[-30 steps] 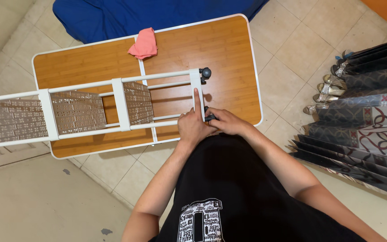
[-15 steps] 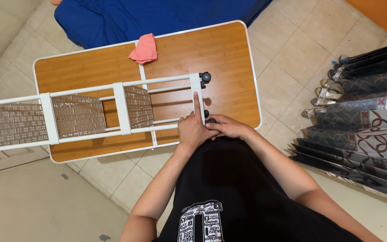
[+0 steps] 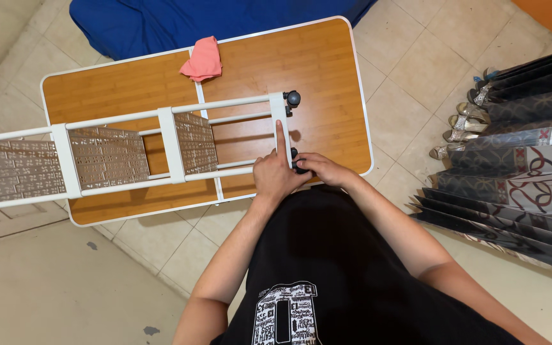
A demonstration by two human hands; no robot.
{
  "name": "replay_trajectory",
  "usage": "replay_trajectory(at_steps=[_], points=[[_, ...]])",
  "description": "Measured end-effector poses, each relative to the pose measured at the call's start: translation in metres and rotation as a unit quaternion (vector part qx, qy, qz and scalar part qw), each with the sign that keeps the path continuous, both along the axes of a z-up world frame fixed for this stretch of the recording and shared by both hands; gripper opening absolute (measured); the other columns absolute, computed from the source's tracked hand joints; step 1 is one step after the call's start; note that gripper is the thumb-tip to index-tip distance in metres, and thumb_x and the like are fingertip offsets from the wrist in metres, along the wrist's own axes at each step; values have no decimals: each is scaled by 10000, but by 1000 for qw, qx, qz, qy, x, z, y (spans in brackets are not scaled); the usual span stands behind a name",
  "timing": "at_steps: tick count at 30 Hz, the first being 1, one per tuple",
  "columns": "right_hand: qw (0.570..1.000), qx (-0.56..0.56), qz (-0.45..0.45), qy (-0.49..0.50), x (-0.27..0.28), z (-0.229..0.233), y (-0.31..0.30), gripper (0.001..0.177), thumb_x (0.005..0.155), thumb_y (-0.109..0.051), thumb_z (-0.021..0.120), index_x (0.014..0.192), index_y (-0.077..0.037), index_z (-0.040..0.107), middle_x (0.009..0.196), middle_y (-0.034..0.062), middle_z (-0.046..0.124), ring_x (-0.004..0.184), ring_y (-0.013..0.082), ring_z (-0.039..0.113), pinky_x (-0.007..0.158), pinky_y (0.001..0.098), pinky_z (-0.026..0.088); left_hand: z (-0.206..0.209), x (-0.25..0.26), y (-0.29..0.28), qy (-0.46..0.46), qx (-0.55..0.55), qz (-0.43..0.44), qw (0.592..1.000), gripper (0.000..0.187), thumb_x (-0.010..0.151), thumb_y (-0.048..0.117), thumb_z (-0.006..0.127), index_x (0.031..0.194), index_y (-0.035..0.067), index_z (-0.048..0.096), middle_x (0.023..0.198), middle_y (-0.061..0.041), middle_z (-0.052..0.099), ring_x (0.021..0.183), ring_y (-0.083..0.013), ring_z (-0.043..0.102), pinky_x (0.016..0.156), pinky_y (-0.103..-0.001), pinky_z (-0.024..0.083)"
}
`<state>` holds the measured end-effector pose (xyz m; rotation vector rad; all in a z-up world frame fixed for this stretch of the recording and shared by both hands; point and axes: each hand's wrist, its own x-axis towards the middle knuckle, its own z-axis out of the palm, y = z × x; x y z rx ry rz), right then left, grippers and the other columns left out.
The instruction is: The person attaches black caster wheels to the legs of a white three-tier shelf frame placed on a wooden table. They insert each wheel into the leg sockets and press them into place, working on one leg at a time.
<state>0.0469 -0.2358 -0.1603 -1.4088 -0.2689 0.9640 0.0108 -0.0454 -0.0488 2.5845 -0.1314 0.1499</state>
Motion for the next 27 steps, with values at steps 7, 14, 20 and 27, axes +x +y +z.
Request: replay_trajectory(at_steps=[7, 14, 20, 27], points=[[998, -38, 4, -41, -6, 30, 4, 329, 1063, -269, 505, 1246, -22, 622, 1117, 42, 671, 1052, 135, 592, 957, 297, 484, -1, -1, 0, 17, 9, -3, 1000, 1327, 584, 411, 850, 1598, -57, 133, 600, -63, 659, 505, -242, 649, 533, -357, 521], [983, -138, 19, -123, -7, 69, 15, 271, 1055, -242, 505, 1168, -20, 612, 1002, 87, 689, 931, 170, 622, 868, 323, 520, 0, -1, 1, 9, -2, -7, 1000, 1282, 644, 431, 842, 1585, -64, 126, 588, -76, 650, 481, -247, 637, 502, -367, 510], [956, -211, 34, -203, -7, 108, 21, 248, 1025, -216, 516, 1170, -24, 577, 1013, 170, 725, 959, 318, 694, 856, 413, 526, -6, -3, -3, -23, 23, 5, 999, 1154, 699, 301, 760, 1604, -55, 138, 558, -62, 611, 446, -226, 599, 464, -351, 458], [917, -265, 42, -294, -10, 126, 26, 246, 994, -187, 560, 1167, -12, 558, 1001, 239, 698, 969, 433, 656, 839, 504, 505, -12, -2, -7, -37, 26, 34, 998, 1127, 679, 249, 720, 1619, -23, 160, 542, -59, 586, 435, -241, 572, 468, -359, 426]])
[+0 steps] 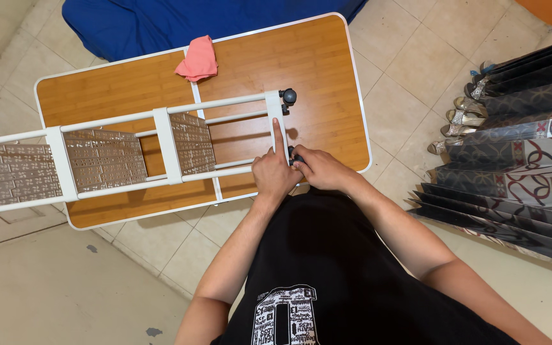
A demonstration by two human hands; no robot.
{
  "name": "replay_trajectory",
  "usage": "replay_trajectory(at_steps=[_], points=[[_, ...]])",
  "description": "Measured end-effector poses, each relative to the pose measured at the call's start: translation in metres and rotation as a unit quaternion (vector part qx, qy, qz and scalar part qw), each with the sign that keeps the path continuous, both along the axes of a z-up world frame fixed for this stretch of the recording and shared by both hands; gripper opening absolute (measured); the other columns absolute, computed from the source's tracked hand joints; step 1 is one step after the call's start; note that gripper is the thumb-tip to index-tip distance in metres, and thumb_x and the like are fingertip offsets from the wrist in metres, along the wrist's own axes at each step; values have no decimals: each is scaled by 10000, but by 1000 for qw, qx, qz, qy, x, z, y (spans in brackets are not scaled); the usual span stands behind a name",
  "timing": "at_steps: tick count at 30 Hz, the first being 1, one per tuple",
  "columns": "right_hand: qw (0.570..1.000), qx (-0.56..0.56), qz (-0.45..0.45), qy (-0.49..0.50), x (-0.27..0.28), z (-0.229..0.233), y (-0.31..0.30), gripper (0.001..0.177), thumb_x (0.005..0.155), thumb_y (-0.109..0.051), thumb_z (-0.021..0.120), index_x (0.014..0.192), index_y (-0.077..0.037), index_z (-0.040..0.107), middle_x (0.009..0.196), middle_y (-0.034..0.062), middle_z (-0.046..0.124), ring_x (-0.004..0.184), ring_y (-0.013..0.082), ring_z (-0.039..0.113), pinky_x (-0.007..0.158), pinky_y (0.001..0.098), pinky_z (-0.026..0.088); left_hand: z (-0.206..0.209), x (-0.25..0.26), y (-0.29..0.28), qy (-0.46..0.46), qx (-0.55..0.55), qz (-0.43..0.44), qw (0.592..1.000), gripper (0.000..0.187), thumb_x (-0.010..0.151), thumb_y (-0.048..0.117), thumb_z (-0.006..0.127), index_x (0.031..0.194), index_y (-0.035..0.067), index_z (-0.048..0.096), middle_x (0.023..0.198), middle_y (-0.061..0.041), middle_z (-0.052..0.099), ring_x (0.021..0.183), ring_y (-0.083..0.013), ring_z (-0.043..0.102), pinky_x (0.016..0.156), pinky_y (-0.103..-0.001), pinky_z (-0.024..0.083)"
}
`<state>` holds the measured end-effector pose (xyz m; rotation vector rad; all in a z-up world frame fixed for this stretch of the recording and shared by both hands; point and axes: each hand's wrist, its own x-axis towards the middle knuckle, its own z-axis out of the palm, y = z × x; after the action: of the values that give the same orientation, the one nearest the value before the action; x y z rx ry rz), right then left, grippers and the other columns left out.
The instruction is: The person attaches black caster wheels to the legs of a white three-tier shelf frame placed on a wooden table. They insert each wheel into the leg sockets and press them into place, working on one leg at a time.
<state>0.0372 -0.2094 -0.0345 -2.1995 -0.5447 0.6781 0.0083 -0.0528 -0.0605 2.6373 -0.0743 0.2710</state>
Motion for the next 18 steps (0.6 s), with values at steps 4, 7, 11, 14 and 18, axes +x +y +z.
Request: replay_trajectory(at_steps=[4, 7, 11, 14, 18], points=[[998, -6, 4, -63, -3, -2, 1, 244, 977, -170, 578, 1156, -5, 561, 990, 250, 690, 947, 450, 636, 858, 528, 476, -1, 0, 0, -7, 4, 6, 1000, 1131, 681, 264, 735, 1615, -16, 162, 530, -62, 580, 425, -244, 567, 477, -362, 431], [995, 0, 0, -103, -9, -6, 2, 231, 974, -163, 578, 1145, -9, 559, 972, 242, 683, 920, 446, 626, 872, 522, 455, -3, 1, -1, 2, 6, 9, 1000, 1130, 675, 259, 741, 1610, -17, 171, 536, -58, 587, 423, -241, 570, 469, -367, 431], [987, 34, -13, -157, -15, -11, 2, 204, 969, -138, 569, 1128, -11, 553, 984, 228, 665, 914, 437, 613, 858, 507, 442, -4, 0, 0, -12, 2, 2, 1000, 1148, 655, 250, 734, 1610, -39, 166, 573, -63, 601, 460, -240, 589, 485, -357, 444], [987, 31, -20, -156, -16, -12, 3, 213, 968, -140, 572, 1133, -8, 544, 994, 223, 659, 914, 433, 608, 846, 510, 439, -4, -1, 0, -23, 12, 4, 1000, 1140, 662, 253, 738, 1609, -37, 173, 598, -65, 613, 473, -241, 596, 487, -360, 447], [994, 34, -27, -98, -16, -11, 3, 178, 993, -137, 548, 1115, -9, 522, 936, 218, 669, 898, 434, 621, 828, 522, 444, -3, -1, 1, -24, 7, 3, 1000, 1138, 661, 247, 730, 1610, -41, 175, 604, -72, 614, 483, -250, 598, 492, -367, 459]])
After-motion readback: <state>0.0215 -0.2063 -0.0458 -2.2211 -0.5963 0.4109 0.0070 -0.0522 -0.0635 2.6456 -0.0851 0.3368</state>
